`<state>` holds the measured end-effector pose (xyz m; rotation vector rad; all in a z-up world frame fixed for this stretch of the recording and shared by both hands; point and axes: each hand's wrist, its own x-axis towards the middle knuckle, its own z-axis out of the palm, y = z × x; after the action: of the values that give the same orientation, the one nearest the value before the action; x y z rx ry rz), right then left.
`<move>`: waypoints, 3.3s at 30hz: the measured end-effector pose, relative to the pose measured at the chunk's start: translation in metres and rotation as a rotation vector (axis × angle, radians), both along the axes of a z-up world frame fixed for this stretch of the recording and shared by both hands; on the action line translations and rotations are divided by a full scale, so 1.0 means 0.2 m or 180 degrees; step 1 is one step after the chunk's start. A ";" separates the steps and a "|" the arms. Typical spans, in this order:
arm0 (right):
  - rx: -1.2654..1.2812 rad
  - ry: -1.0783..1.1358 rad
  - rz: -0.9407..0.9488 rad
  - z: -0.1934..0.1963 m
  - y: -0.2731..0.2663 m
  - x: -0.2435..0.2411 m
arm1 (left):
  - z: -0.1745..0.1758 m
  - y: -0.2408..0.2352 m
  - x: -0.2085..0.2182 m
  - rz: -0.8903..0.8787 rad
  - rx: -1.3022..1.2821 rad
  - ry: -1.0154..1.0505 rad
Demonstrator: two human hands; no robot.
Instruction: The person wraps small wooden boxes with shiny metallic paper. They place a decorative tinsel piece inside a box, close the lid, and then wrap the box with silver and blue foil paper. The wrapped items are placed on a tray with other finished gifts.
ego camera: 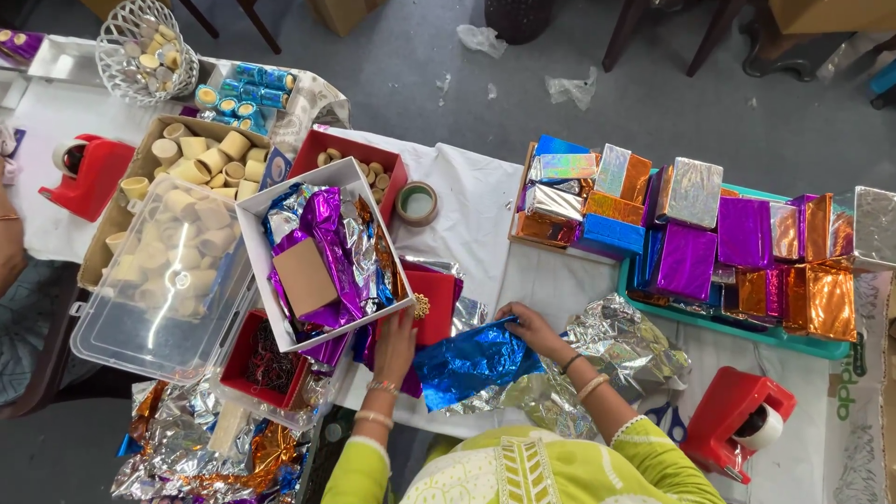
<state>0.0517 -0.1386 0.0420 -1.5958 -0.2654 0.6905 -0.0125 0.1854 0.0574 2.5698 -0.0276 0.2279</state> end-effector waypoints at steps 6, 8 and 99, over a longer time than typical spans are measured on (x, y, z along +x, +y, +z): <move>0.0244 -0.0058 0.0042 -0.07 -0.03 0.02 | -0.24 -0.04 0.14 -0.0227 0.0694 0.0319; 0.0278 -0.0023 0.0011 -0.08 -0.07 0.04 | -0.23 -0.05 0.12 -0.0280 0.0656 0.0340; -0.0392 -0.0604 -0.3244 -0.37 -0.84 -0.57 | -0.27 -1.11 0.33 0.0379 -0.4513 0.1930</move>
<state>-0.0628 -0.3063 -0.0320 -1.6536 0.4533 -0.2378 0.0543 -0.0364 0.0039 1.1354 0.3727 -0.3844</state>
